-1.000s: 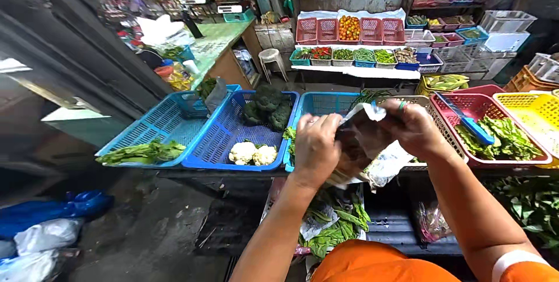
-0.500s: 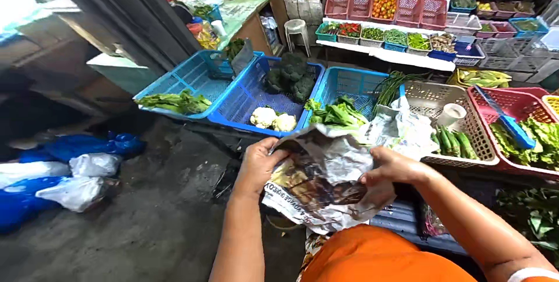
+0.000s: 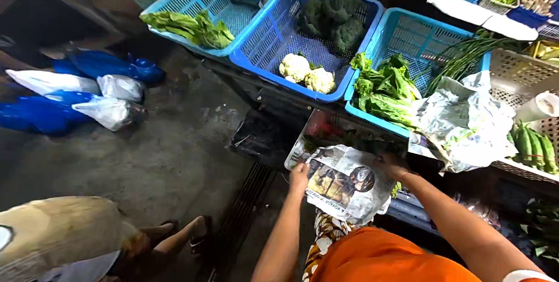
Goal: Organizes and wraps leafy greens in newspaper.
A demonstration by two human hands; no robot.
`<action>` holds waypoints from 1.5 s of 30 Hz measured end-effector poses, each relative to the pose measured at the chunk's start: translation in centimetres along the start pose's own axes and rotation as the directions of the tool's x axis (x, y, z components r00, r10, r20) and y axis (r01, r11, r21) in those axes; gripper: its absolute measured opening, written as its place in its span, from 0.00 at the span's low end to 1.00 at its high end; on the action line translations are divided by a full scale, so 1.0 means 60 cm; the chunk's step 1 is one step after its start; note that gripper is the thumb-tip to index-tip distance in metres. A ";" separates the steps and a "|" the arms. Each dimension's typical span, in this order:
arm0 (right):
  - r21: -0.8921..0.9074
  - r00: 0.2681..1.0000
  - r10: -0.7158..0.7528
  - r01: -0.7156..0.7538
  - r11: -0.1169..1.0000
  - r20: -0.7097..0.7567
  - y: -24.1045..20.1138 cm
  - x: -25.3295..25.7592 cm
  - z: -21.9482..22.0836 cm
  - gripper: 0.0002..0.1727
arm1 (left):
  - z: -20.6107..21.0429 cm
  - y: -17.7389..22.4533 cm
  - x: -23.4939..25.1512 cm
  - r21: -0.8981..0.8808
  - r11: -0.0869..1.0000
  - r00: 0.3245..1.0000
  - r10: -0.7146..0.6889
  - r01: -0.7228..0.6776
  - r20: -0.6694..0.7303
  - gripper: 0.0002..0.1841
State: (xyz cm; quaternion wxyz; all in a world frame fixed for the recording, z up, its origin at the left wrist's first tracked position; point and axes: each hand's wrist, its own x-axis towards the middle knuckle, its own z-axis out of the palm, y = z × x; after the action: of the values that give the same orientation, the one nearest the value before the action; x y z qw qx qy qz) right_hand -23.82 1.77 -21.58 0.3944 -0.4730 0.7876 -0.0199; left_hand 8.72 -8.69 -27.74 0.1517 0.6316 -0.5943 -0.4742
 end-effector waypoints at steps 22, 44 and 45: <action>-0.280 0.934 -0.357 0.337 0.899 -0.024 0.105 0.122 0.252 0.44 | 0.149 -0.048 0.003 0.221 0.953 0.947 -0.250 0.205 0.202 0.21; -0.235 0.475 -0.703 0.714 0.659 -0.529 -0.110 -0.160 -0.155 0.10 | 0.066 0.027 -0.063 0.654 0.751 0.888 -0.354 0.084 0.293 0.37; -0.218 0.555 -0.624 0.626 0.749 -0.550 -0.112 -0.155 -0.203 0.11 | 0.057 0.044 -0.060 0.658 0.752 0.901 -0.315 0.045 0.299 0.35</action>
State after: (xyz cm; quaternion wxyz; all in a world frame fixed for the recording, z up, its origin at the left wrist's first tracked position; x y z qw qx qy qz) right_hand -24.48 1.00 -4.89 0.0963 -0.6895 0.6496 -0.3056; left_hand 5.01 -4.82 -25.96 -0.2402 0.5925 -0.6719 -0.3738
